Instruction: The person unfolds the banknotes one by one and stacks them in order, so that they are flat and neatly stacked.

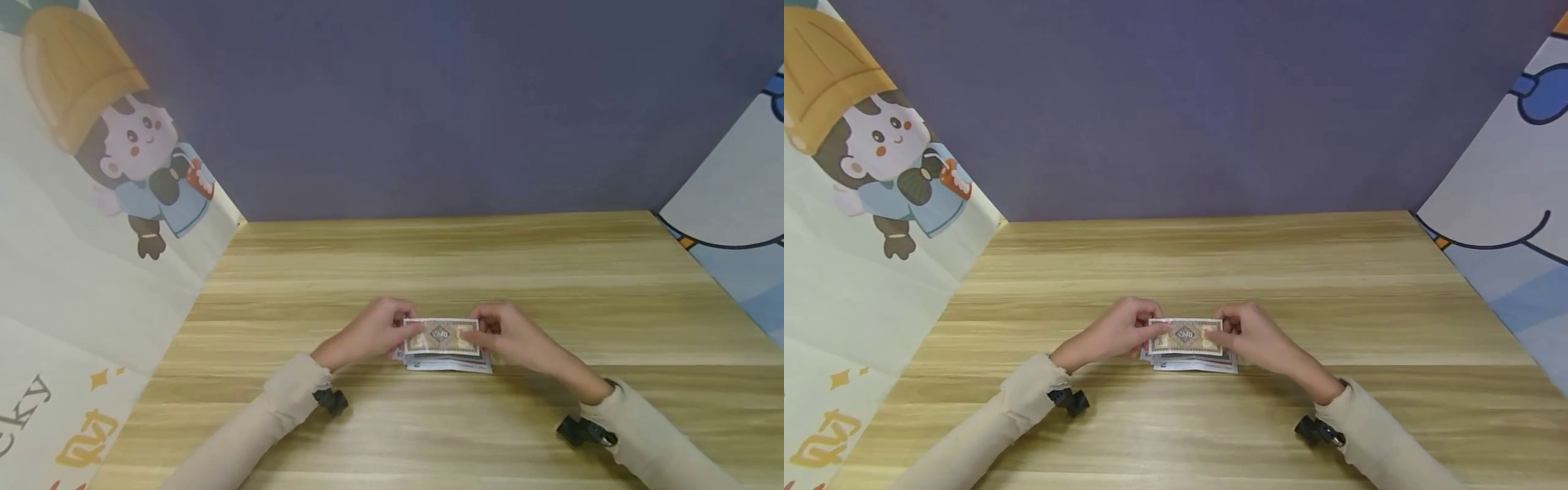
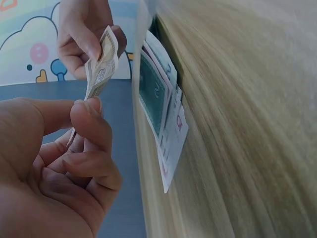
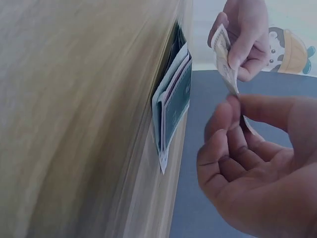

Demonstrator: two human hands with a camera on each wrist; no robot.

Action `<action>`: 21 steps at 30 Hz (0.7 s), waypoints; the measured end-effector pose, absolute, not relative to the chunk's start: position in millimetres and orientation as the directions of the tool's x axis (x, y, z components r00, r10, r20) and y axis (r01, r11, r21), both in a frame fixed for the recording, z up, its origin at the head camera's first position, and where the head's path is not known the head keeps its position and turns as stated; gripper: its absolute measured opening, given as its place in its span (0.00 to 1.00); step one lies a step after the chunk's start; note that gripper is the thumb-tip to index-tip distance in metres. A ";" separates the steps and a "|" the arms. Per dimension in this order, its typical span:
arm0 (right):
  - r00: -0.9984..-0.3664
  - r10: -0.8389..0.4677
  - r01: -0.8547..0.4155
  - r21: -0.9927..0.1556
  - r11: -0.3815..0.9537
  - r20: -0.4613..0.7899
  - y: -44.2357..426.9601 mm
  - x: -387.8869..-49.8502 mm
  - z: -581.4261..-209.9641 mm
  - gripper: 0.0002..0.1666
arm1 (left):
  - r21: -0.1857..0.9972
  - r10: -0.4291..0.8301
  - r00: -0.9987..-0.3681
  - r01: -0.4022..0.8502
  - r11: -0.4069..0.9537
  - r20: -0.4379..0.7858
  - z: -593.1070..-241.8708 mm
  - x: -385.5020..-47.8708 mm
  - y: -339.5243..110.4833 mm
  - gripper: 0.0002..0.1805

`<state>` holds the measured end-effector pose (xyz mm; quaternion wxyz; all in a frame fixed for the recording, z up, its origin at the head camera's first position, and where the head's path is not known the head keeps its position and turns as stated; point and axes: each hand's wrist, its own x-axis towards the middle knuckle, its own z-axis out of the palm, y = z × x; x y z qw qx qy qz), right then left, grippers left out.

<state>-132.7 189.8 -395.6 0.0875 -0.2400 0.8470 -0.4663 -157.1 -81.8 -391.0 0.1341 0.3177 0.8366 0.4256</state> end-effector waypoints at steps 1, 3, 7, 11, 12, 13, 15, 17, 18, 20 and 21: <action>-0.863 -0.501 -0.318 -0.834 0.450 0.059 191.3 -132.8 -395.9 0.05 | 0.796 0.649 -0.760 0.417 0.439 0.039 -392.0 -158.2 -81.4 0.10; -0.860 -0.509 -0.301 -0.839 0.454 0.033 194.1 -133.7 -396.7 0.05 | 0.796 0.656 -0.754 0.416 0.439 0.032 -393.3 -160.0 -80.6 0.10; -0.871 -0.491 -0.262 -0.838 0.479 -0.009 198.7 -136.1 -397.1 0.14 | 0.802 0.666 -0.745 0.405 0.439 0.012 -395.7 -162.5 -78.7 0.07; -0.878 -0.477 -0.240 -0.832 0.499 -0.033 201.8 -139.0 -396.9 0.18 | 0.807 0.673 -0.740 0.401 0.433 0.007 -398.9 -163.4 -76.9 0.06; -0.879 -0.475 -0.237 -0.831 0.502 -0.036 202.1 -139.5 -397.1 0.18 | 0.810 0.673 -0.740 0.398 0.430 0.006 -399.3 -163.2 -76.8 0.07; -0.879 -0.475 -0.237 -0.829 0.507 -0.039 202.5 -140.1 -397.5 0.19 | 0.814 0.673 -0.740 0.393 0.427 0.004 -400.0 -163.1 -76.7 0.08; -0.878 -0.475 -0.232 -0.826 0.515 -0.050 202.8 -141.5 -398.9 0.19 | 0.822 0.675 -0.738 0.387 0.418 0.004 -401.0 -162.9 -76.9 0.10; -0.880 -0.471 -0.226 -0.819 0.527 -0.061 202.5 -142.5 -400.1 0.18 | 0.833 0.676 -0.737 0.373 0.408 -0.002 -403.0 -163.2 -77.1 0.11; -0.882 -0.467 -0.223 -0.815 0.535 -0.065 202.2 -142.9 -400.7 0.17 | 0.840 0.678 -0.735 0.365 0.402 -0.005 -404.0 -163.6 -77.1 0.12; -0.883 -0.465 -0.224 -0.809 0.543 -0.067 202.1 -143.4 -401.4 0.16 | 0.846 0.682 -0.732 0.358 0.394 -0.008 -405.6 -164.7 -76.4 0.12; -0.883 -0.465 -0.227 -0.807 0.545 -0.065 202.4 -143.6 -401.9 0.15 | 0.850 0.683 -0.731 0.353 0.391 -0.011 -406.1 -165.2 -75.9 0.12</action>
